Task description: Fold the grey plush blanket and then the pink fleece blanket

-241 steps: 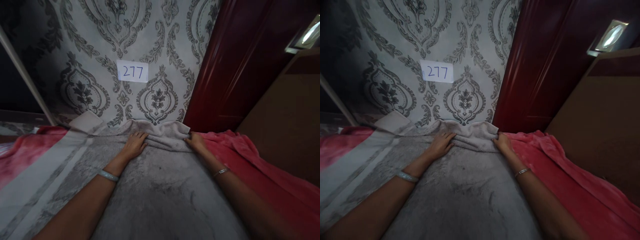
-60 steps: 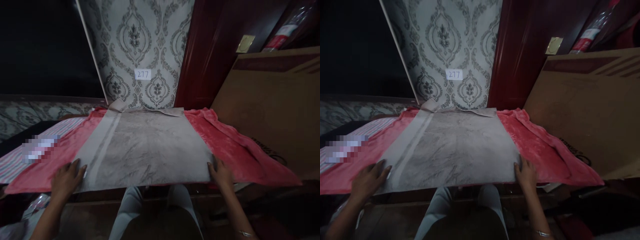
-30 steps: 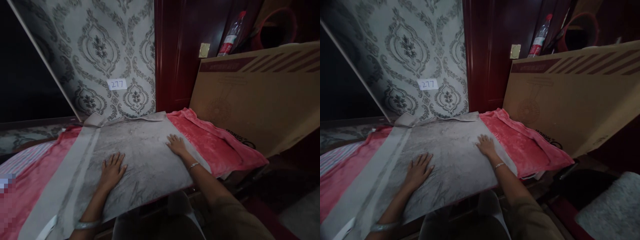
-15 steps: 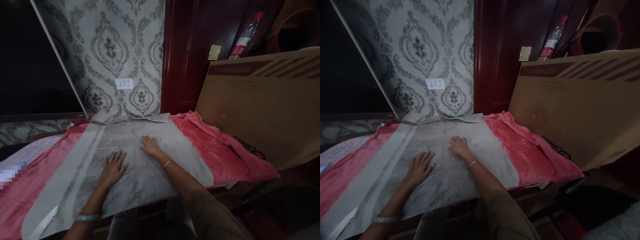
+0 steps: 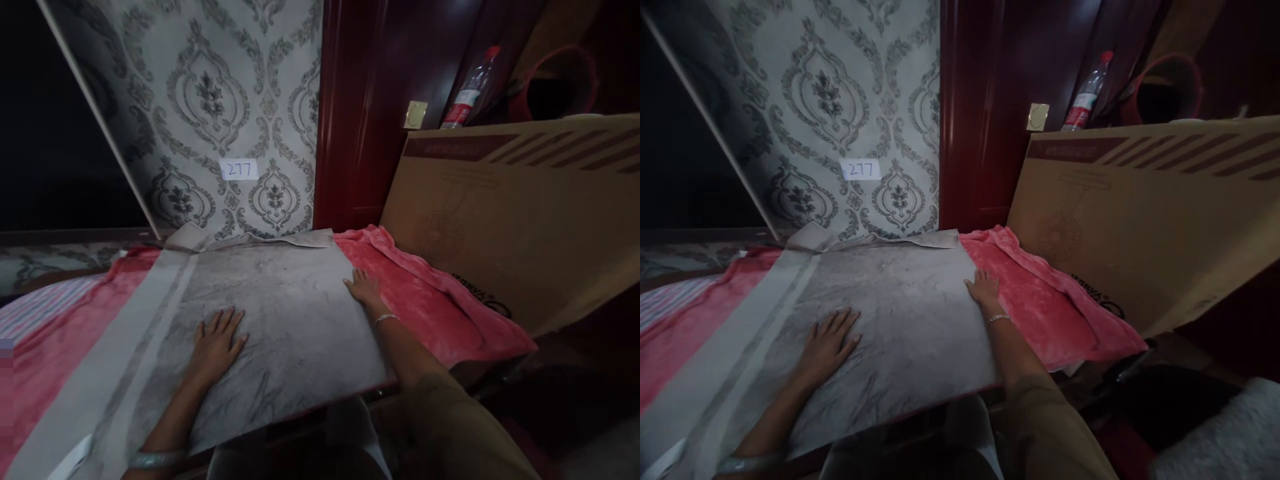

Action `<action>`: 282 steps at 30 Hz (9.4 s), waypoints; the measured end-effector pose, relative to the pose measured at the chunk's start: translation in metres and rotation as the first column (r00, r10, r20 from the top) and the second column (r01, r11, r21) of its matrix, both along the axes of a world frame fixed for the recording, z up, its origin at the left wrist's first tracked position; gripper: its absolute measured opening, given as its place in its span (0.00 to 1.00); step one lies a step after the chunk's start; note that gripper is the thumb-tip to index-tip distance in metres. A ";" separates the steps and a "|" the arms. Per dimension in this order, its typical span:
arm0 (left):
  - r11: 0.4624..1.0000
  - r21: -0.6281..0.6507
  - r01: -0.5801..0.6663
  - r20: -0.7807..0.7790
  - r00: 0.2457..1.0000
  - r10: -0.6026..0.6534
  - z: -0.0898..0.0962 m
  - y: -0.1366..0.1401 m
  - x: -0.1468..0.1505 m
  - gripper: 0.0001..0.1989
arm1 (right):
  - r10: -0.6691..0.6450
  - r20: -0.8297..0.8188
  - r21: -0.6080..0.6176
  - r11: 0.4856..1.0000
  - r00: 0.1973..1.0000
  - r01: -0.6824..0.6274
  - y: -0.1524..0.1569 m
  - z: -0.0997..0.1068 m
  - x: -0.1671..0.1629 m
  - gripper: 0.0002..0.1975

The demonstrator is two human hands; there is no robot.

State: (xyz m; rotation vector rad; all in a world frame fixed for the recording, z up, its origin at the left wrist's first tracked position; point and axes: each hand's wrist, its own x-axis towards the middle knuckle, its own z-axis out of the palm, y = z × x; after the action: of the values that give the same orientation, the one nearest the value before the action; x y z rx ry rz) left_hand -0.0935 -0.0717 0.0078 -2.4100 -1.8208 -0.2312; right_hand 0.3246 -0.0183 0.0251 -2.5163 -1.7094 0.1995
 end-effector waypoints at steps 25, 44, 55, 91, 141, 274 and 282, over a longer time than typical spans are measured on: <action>0.971 -0.206 0.123 0.117 0.988 -0.100 0.023 0.079 0.104 0.32 | 0.455 0.120 0.110 0.877 0.882 -0.468 -0.024 -0.022 -0.120 0.28; 0.777 -0.171 -0.606 -0.001 0.788 0.615 0.038 0.078 -0.154 0.30 | 0.438 0.160 0.056 0.891 0.885 -0.451 -0.019 -0.031 -0.122 0.29; 0.853 -0.130 -0.506 0.076 0.852 0.518 0.018 0.103 -0.132 0.30 | 0.347 0.062 -0.059 0.937 0.936 -0.344 0.003 -0.018 -0.136 0.29; 0.852 -0.154 -0.501 0.155 0.839 0.522 0.014 0.117 -0.150 0.29 | 0.058 0.088 0.073 0.995 0.994 -0.065 0.083 0.009 -0.082 0.30; 0.898 -0.086 -0.432 0.229 0.868 0.440 0.018 0.105 -0.148 0.26 | 0.812 -0.060 0.207 0.579 0.581 -0.789 0.011 0.006 -0.381 0.30; 0.752 -0.073 -0.655 0.076 0.749 0.659 0.028 -0.065 -0.156 0.33 | 0.012 -0.020 0.353 0.936 1.000 -0.004 -0.088 -0.069 0.039 0.31; 0.703 -0.142 -0.696 0.527 0.548 0.649 0.042 -0.041 -0.179 0.34 | 0.032 -0.416 0.376 0.916 0.909 0.140 -0.063 -0.063 0.053 0.26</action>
State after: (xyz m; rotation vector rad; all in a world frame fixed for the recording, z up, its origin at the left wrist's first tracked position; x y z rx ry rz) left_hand -0.2721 -0.1129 0.0496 -1.4499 -2.7527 -0.9603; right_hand 0.3775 -0.0810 -0.0375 -2.0390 -1.3469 0.3195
